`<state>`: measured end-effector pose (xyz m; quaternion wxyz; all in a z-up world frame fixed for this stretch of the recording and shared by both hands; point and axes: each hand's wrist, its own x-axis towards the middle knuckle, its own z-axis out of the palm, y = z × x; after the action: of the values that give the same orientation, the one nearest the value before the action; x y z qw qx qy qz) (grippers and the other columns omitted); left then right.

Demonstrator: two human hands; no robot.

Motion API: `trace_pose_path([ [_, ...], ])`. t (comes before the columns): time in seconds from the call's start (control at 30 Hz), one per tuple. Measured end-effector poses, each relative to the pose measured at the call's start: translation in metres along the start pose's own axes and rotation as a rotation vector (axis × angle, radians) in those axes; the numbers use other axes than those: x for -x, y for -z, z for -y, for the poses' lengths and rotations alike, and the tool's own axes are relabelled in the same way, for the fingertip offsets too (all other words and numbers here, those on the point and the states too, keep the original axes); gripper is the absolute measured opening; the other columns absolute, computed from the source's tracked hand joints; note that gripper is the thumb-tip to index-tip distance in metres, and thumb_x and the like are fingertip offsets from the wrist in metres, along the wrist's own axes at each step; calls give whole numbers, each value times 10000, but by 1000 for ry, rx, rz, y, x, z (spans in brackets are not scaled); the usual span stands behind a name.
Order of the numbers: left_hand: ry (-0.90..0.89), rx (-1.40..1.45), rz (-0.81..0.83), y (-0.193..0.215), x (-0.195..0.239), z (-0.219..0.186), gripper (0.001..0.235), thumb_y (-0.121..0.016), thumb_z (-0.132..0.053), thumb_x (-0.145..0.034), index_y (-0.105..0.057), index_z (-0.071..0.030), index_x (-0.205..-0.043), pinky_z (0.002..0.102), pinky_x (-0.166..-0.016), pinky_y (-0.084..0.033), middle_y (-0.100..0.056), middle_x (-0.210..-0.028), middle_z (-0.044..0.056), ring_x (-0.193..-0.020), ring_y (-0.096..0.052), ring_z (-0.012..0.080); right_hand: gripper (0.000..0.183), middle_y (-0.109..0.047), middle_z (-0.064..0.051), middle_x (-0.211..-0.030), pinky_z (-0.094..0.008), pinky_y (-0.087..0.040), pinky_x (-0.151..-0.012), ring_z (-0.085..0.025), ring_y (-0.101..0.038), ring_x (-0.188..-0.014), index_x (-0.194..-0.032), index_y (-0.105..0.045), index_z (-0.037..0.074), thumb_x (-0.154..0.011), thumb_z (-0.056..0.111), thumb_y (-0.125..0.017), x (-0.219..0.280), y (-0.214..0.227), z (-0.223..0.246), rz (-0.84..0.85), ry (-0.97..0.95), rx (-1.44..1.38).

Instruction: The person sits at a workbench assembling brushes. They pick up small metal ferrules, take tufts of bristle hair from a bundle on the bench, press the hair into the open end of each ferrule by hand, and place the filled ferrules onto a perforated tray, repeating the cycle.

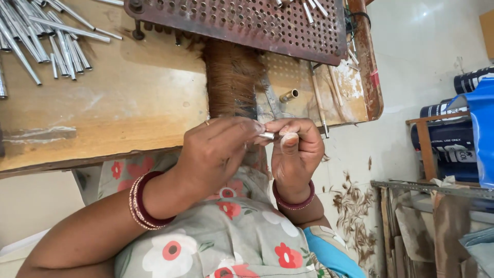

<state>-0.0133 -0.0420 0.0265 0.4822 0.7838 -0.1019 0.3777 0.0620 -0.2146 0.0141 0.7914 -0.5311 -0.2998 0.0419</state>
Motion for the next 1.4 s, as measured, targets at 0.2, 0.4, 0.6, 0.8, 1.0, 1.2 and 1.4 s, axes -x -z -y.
trace_pose_path([
  [0.2,7,59,10,2,2,-3,280,-724,60,-832,-681,-30,-1094,391,-799,-590,-731,-1050,133,-938,-735,324,290,-692,-174,-1027,-303,-539,-873,-163,-653,-910,-1105,-554,3,-1088,259,-687,8,3,-2,-20,69,131],
  [0.4,21,30,5,3,-1,-5,282,-700,89,-822,-696,-32,-1076,382,-796,-596,-739,-1043,133,-936,-744,317,294,-696,-173,-1030,-295,-549,-892,-166,-663,-923,-1067,-569,-17,-1103,249,-689,6,1,-3,1,127,201],
  [0.6,47,82,15,5,0,-8,246,-724,83,-844,-692,-33,-1058,365,-761,-599,-739,-1010,130,-912,-751,307,184,-726,-192,-1107,-277,-605,-821,-198,-731,-907,-1092,-592,-16,-1083,148,-676,3,1,21,109,217,568],
  [0.8,30,70,46,12,-2,-12,250,-742,58,-818,-691,-24,-1048,369,-767,-596,-742,-1007,135,-904,-748,313,212,-768,-203,-1066,-294,-635,-857,-241,-788,-938,-1124,-733,45,-953,117,-835,-8,6,53,309,199,705],
  [1.0,43,81,72,15,-6,-9,213,-776,27,-819,-681,-31,-1001,378,-772,-583,-730,-971,126,-899,-739,311,638,-699,-243,-1199,-376,-589,-957,-329,-719,-1082,-1177,-665,-27,-730,376,-877,-25,-15,68,351,192,773],
  [1.2,52,92,11,11,-6,-9,194,-773,34,-832,-675,-49,-977,372,-774,-581,-726,-966,105,-904,-735,295,286,-764,-153,-994,-310,-602,-687,-205,-744,-757,-1089,-765,30,-911,205,-905,15,42,7,-42,182,525],
  [1.4,126,139,14,9,-2,-14,179,-807,-24,-840,-689,-44,-973,346,-685,-571,-738,-911,102,-824,-744,276,715,-580,-227,-1407,-444,-547,-1079,-309,-632,-1249,-1501,-482,10,-1068,578,-454,-5,3,3,224,650,760],
])
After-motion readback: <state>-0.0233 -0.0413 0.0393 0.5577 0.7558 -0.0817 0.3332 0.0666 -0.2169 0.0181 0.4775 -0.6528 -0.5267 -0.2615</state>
